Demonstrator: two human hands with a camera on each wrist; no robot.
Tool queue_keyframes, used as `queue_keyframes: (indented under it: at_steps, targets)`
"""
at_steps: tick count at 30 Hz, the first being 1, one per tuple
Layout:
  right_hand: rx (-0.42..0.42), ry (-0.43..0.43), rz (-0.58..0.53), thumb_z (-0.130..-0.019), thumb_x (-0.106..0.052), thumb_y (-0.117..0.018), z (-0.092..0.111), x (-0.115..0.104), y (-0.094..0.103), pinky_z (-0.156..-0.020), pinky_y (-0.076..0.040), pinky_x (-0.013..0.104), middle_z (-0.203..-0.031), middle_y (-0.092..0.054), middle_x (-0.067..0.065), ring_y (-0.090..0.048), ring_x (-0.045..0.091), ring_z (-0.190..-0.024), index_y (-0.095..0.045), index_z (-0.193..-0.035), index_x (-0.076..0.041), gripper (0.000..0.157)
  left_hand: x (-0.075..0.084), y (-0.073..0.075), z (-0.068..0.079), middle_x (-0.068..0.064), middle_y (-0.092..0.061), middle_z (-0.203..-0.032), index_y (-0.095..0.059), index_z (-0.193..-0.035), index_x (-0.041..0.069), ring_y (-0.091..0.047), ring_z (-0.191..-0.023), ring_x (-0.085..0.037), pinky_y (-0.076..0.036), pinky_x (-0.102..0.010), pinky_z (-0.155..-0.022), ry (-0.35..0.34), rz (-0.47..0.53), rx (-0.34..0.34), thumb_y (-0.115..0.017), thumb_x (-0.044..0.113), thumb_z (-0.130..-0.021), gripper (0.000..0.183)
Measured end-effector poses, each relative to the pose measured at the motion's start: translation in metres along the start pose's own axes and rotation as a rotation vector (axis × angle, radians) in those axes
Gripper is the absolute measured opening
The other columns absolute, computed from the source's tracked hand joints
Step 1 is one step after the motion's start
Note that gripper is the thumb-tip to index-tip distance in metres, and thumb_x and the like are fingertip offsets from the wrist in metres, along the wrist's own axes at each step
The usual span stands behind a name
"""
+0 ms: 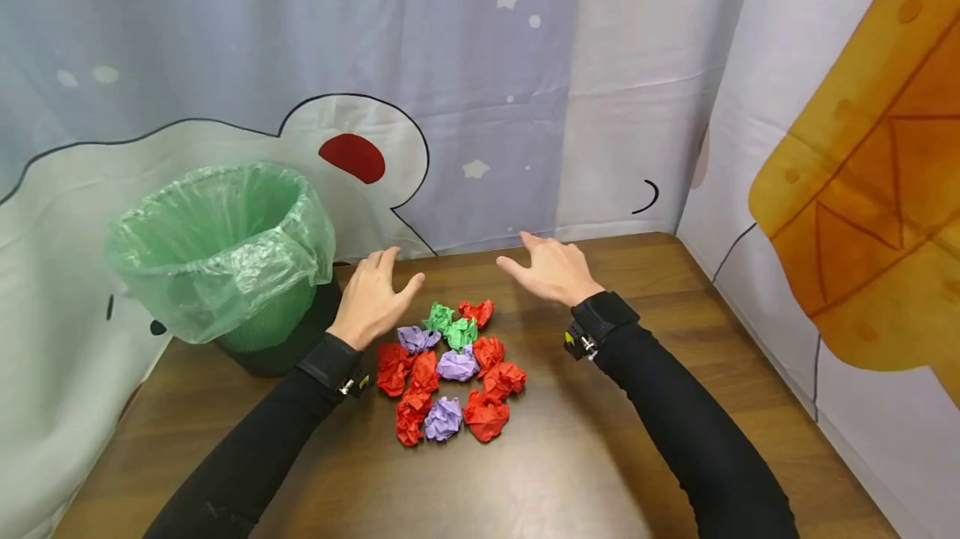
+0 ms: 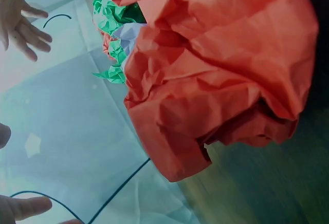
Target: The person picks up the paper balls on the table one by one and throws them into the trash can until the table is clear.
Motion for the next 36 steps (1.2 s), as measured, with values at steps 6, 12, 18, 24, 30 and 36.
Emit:
queue_keyframes:
  at_steps: [6,12,18,24,30,36]
  targets:
    - [0.033,-0.024,-0.019,-0.092,-0.078,-0.034,0.001,0.000,-0.002,-0.084,-0.053,0.057,-0.142,-0.060,0.012,-0.061,0.038,-0.123,-0.049,-0.150,-0.017,0.085,-0.001,0.003,0.005,-0.022,-0.055,-0.133,-0.050,-0.140,0.002,-0.053,-0.122,-0.039,-0.046,-0.052,-0.101,-0.005,0.031,0.010,-0.055,0.054,-0.094,0.070]
    - [0.060,-0.013,-0.037,-0.093,-0.073,-0.039,0.003,0.002,-0.002,-0.079,-0.053,0.053,-0.118,-0.071,0.008,-0.068,0.032,-0.106,-0.061,-0.137,-0.015,0.076,-0.002,0.006,0.010,-0.018,-0.061,-0.123,-0.056,-0.133,0.004,-0.058,-0.117,-0.036,-0.049,-0.050,-0.098,0.000,0.047,0.017,-0.055,0.049,-0.096,0.059]
    - [0.070,-0.011,-0.062,-0.094,-0.068,-0.045,0.005,0.002,-0.003,-0.081,-0.053,0.051,-0.113,-0.071,0.005,-0.068,0.029,-0.103,-0.066,-0.129,-0.015,0.067,0.000,0.011,0.018,-0.015,-0.067,-0.113,-0.064,-0.120,0.004,-0.064,-0.106,-0.033,-0.052,-0.048,-0.091,-0.027,0.040,0.051,-0.057,0.041,-0.096,0.045]
    - [0.108,-0.010,-0.080,-0.094,-0.062,-0.051,0.009,0.003,-0.002,-0.078,-0.053,0.050,-0.108,-0.073,0.003,-0.070,0.026,-0.099,-0.069,-0.123,-0.016,0.058,0.005,0.016,0.026,-0.005,-0.067,-0.088,-0.068,-0.100,0.009,-0.065,-0.078,-0.024,-0.054,-0.041,-0.070,-0.092,0.014,0.095,-0.058,0.030,-0.095,0.024]
    - [0.143,0.007,-0.082,-0.094,-0.052,-0.055,0.012,0.002,-0.001,-0.069,-0.053,0.045,-0.094,-0.073,-0.002,-0.069,0.021,-0.084,-0.074,-0.108,-0.019,0.040,0.011,0.020,0.029,0.002,-0.062,-0.076,-0.069,-0.091,0.013,-0.060,-0.066,-0.018,-0.050,-0.036,-0.060,-0.133,0.014,0.129,-0.057,0.023,-0.094,0.016]
    - [0.143,0.020,-0.071,-0.094,-0.044,-0.057,0.015,0.001,-0.001,-0.067,-0.052,0.044,-0.088,-0.072,-0.002,-0.068,0.020,-0.079,-0.075,-0.102,-0.019,0.031,0.013,0.023,0.032,0.003,-0.061,-0.074,-0.070,-0.091,0.013,-0.059,-0.064,-0.017,-0.049,-0.035,-0.059,-0.150,0.030,0.140,-0.056,0.022,-0.094,0.017]
Point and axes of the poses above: each hand's wrist, its own z-axis away from the middle knuckle, its own y-axis out of the back of the hand, x = y × z, the point moved 2 cm from there along -z, towards the middle knuckle
